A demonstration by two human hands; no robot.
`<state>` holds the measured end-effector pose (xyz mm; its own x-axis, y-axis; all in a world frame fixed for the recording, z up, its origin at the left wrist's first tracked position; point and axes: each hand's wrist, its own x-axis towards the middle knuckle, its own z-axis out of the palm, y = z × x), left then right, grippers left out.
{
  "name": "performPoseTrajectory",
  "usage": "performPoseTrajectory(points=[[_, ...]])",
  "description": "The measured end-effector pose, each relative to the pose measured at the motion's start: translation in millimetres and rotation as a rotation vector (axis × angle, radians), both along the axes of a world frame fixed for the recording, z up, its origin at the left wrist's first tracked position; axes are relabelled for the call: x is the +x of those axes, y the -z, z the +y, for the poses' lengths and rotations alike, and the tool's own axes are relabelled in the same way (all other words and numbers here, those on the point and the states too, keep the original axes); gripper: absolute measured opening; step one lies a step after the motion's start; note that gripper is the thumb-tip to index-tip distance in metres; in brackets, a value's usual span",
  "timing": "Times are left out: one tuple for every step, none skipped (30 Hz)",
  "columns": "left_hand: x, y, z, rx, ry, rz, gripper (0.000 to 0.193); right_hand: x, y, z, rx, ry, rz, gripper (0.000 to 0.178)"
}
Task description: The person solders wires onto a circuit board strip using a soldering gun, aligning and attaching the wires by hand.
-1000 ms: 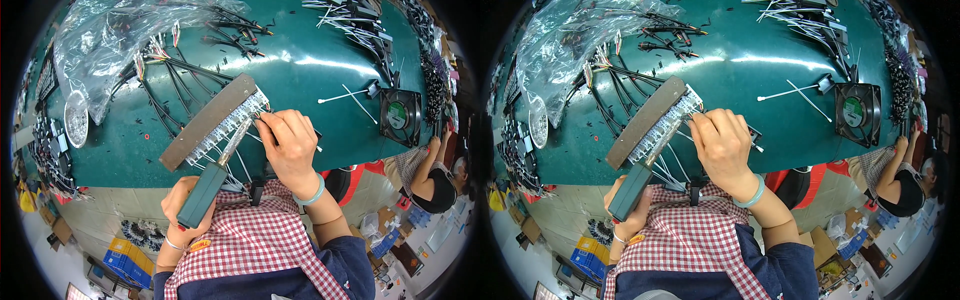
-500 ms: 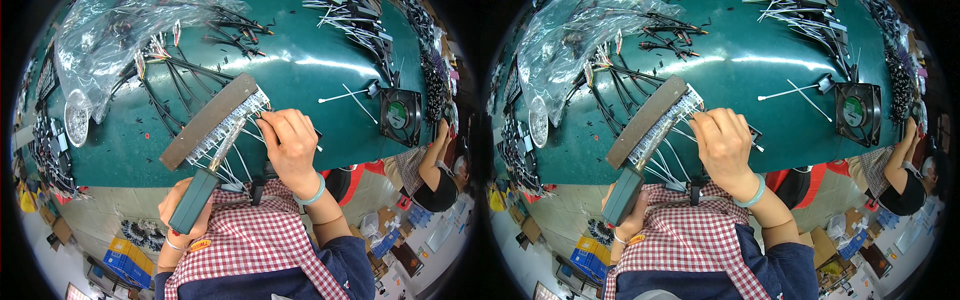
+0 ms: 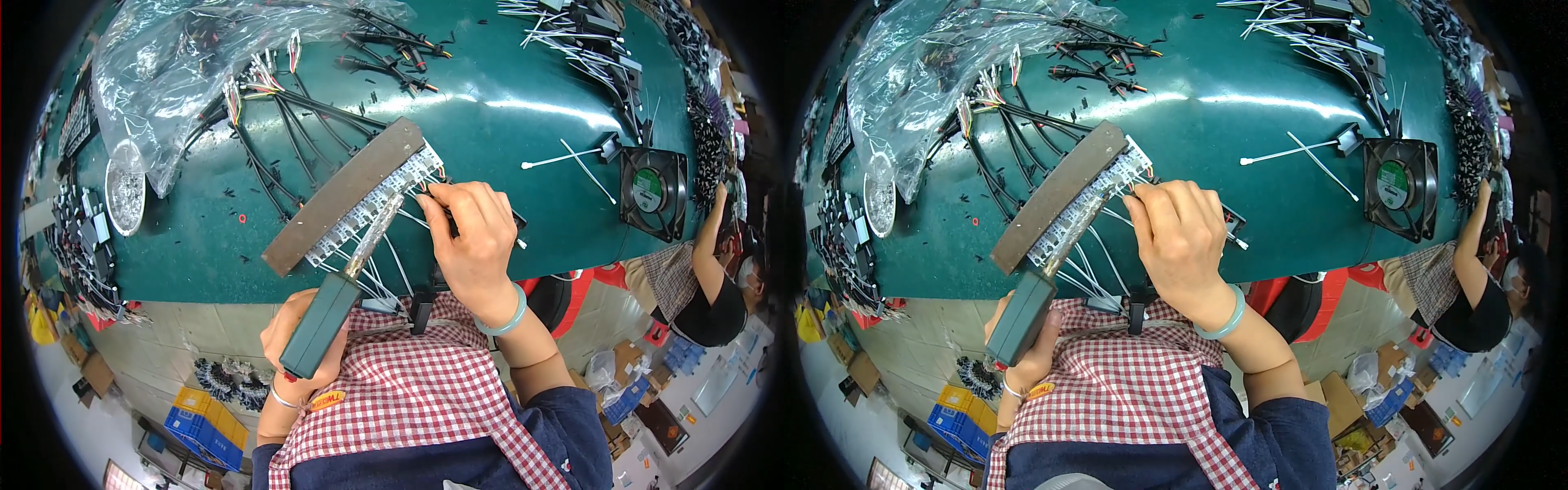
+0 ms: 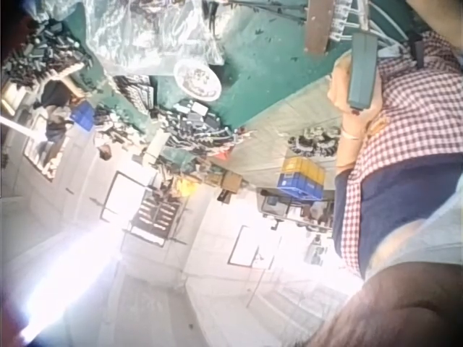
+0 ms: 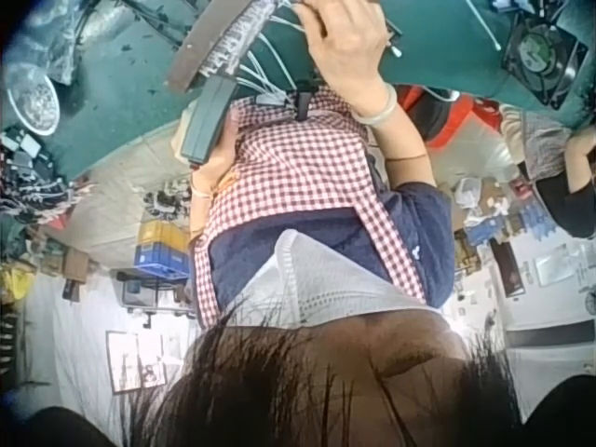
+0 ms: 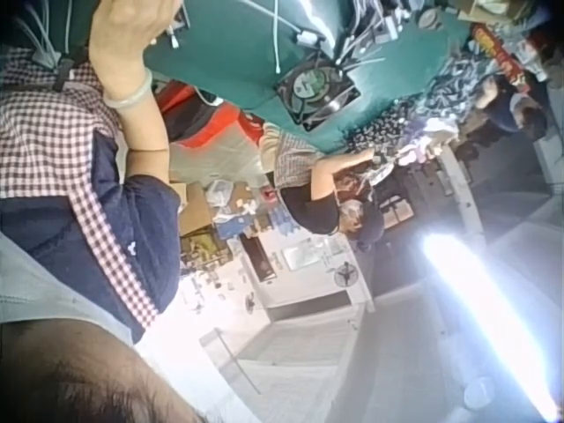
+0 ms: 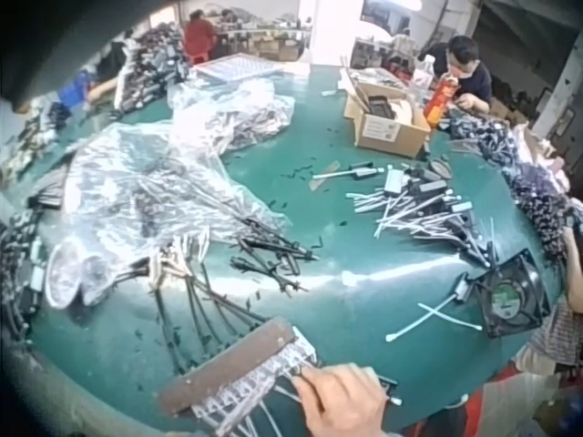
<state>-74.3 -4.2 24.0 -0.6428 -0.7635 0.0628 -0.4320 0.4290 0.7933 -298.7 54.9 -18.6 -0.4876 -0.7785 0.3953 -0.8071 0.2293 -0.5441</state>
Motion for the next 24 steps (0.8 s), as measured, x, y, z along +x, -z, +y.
performPoseTrajectory(points=[[-0.4, 0.4, -0.1, 0.009, -0.001, 0.01, 0.027, 0.1, 0.2, 0.0, -0.004, -0.009, 0.007, 0.018], [-0.8, 0.6, -0.2, 0.013, 0.012, 0.011, 0.027, 0.1, 0.4, -0.2, -0.008, -0.018, 0.026, 0.019], [-1.1, 0.9, -0.6, 0.017, -0.003, 0.02, 0.027, 0.2, 0.8, -0.4, -0.018, -0.02, 0.037, 0.02], [-1.3, 1.2, -1.2, -0.004, 0.013, 0.017, 0.027, 0.5, 1.2, -0.8, -0.011, -0.028, 0.043, 0.02], [-1.5, 1.3, -1.4, -0.025, 0.028, 0.014, 0.026, 0.6, 1.7, -1.2, -0.015, -0.042, 0.059, 0.021], [-1.7, 1.2, -1.3, -0.025, 0.028, 0.014, 0.026, 0.6, 2.0, -1.5, -0.029, -0.049, 0.071, 0.021], [-1.8, 0.9, -1.1, 0.002, 0.011, 0.012, 0.025, 0.6, 2.0, -1.5, -0.019, -0.057, 0.074, 0.021], [-1.9, 0.8, -1.0, 0.025, 0.008, 0.0, 0.024, 0.4, 1.9, -1.4, -0.017, -0.049, 0.072, 0.022], [-2.0, 0.8, -1.2, 0.029, -0.005, 0.01, 0.024, 0.3, 1.7, -1.5, -0.023, -0.033, 0.062, 0.023], [-2.1, 1.0, -1.4, 0.028, -0.004, 0.013, 0.024, 0.3, 1.4, -1.6, -0.015, -0.041, 0.069, 0.023], [-2.3, 1.1, -1.4, 0.028, -0.003, 0.016, 0.023, 0.4, 1.0, -1.6, -0.015, -0.04, 0.065, 0.023], [-2.4, 1.2, -1.2, 0.028, -0.003, 0.016, 0.023, 0.5, 0.7, -1.6, -0.02, -0.032, 0.053, 0.023], [-2.5, 1.3, -0.9, 0.043, -0.01, 0.012, 0.023, 0.5, 0.5, -1.8, -0.015, -0.04, 0.061, 0.023], [-2.6, 1.4, -0.7, 0.06, -0.004, 0.003, 0.023, 0.6, 0.3, -1.9, -0.013, -0.039, 0.063, 0.023], [-2.8, 1.8, -0.9, 0.059, -0.016, 0.009, 0.023, 0.6, 0.1, -2.0, -0.016, -0.031, 0.059, 0.023], [-3.0, 2.4, -1.2, 0.053, -0.008, 0.02, 0.022, 0.5, 0.0, -2.0, -0.011, -0.039, 0.065, 0.023], [-3.2, 2.8, -1.4, 0.048, 0.0, 0.03, 0.022, 0.6, -0.2, -1.9, -0.009, -0.037, 0.065, 0.023], [-3.2, 3.1, -1.5, 0.048, 0.0, 0.03, 0.022, 0.6, -0.4, -1.9, -0.013, -0.028, 0.056, 0.023], [-3.2, 3.3, -1.5, 0.055, 0.001, 0.03, 0.022, 0.7, -0.4, -1.9, -0.008, -0.036, 0.064, 0.023], [-3.1, 3.5, -1.6, 0.059, 0.01, 0.011, 0.022, 0.8, -0.4, -2.1, -0.004, -0.035, 0.068, 0.023], [-3.0, 3.9, -2.0, 0.062, 0.001, 0.029, 0.022, 0.9, -0.5, -2.2, -0.009, -0.026, 0.066, 0.023], [-2.9, 4.3, -2.6, 0.053, 0.009, 0.025, 0.022, 1.0, -0.6, -2.3, 0.0, -0.033, 0.072, 0.023], [-2.6, 4.5, -3.0, 0.039, 0.029, 0.005, 0.022, 1.0, -0.7, -2.4, -0.002, -0.034, 0.073, 0.024], [-2.3, 4.4, -3.3, 0.044, 0.018, 0.02, 0.022, 1.1, -0.8, -2.4, -0.011, -0.027, 0.066, 0.024]])
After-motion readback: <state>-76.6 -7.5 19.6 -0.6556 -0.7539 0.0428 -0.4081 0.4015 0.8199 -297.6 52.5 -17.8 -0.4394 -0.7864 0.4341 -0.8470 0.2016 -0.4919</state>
